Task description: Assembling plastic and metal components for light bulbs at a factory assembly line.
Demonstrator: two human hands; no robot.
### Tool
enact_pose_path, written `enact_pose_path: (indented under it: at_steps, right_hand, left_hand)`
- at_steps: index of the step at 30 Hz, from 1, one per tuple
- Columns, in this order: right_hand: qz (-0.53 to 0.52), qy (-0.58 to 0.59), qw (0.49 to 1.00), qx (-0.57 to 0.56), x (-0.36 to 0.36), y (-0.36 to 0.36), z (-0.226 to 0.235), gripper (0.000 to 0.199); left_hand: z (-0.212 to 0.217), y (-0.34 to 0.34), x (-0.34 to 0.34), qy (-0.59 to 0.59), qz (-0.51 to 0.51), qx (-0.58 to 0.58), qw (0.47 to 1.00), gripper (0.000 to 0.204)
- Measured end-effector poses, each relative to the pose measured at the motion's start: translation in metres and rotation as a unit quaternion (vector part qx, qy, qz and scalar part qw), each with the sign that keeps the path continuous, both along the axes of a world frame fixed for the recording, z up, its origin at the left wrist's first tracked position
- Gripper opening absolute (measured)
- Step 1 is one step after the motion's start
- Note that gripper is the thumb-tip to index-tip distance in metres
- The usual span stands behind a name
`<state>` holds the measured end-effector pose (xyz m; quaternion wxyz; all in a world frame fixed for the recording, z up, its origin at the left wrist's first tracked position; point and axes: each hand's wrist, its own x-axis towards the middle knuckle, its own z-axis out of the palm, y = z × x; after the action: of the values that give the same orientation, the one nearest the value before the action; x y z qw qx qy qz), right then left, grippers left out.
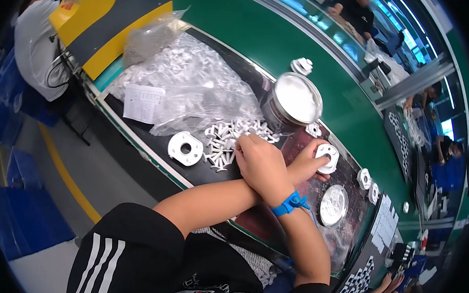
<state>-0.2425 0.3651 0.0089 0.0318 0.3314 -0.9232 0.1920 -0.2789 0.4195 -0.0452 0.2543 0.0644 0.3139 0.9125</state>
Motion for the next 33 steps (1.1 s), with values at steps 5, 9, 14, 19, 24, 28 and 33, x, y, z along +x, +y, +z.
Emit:
enact_pose_path:
  at_steps: [5, 9, 14, 19, 24, 28, 33]
  right_hand:
    - [-0.022, 0.048, 0.996, -0.066, 0.007, 0.017, 0.018, 0.009]
    - [-0.185, 0.061, 0.958, -0.21, 0.058, 0.07, 0.064, 0.01]
    - [-0.296, -0.021, 0.946, -0.128, 0.12, 0.16, -0.006, 0.011]
    - [-0.322, 0.071, 0.925, -0.189, 0.143, 0.17, -0.006, 0.018]
    - [-0.513, 0.165, 0.829, -0.151, 0.201, 0.247, 0.019, 0.014]
    - [-0.695, 0.17, 0.696, -0.056, 0.266, 0.33, 0.036, 0.019]
    - [-0.77, 0.135, 0.616, 0.092, 0.33, 0.397, 0.022, 0.032]
  left_hand:
    - [0.007, -0.002, -0.002, -0.043, 0.0, -0.03, 0.999, 0.045]
    - [0.0, -0.014, -0.01, -0.033, 0.043, -0.05, 0.997, 0.05]
    - [0.017, -0.005, -0.004, -0.048, 0.066, -0.076, 0.994, 0.047]
    - [0.022, -0.012, 0.003, -0.011, 0.058, -0.137, 0.989, 0.047]
    - [0.027, -0.003, 0.013, 0.016, 0.018, -0.16, 0.987, 0.049]
    - [0.031, -0.002, 0.018, 0.023, 0.008, -0.162, 0.986, 0.047]
    - [0.034, 0.0, 0.023, 0.023, 0.013, -0.179, 0.984, 0.046]
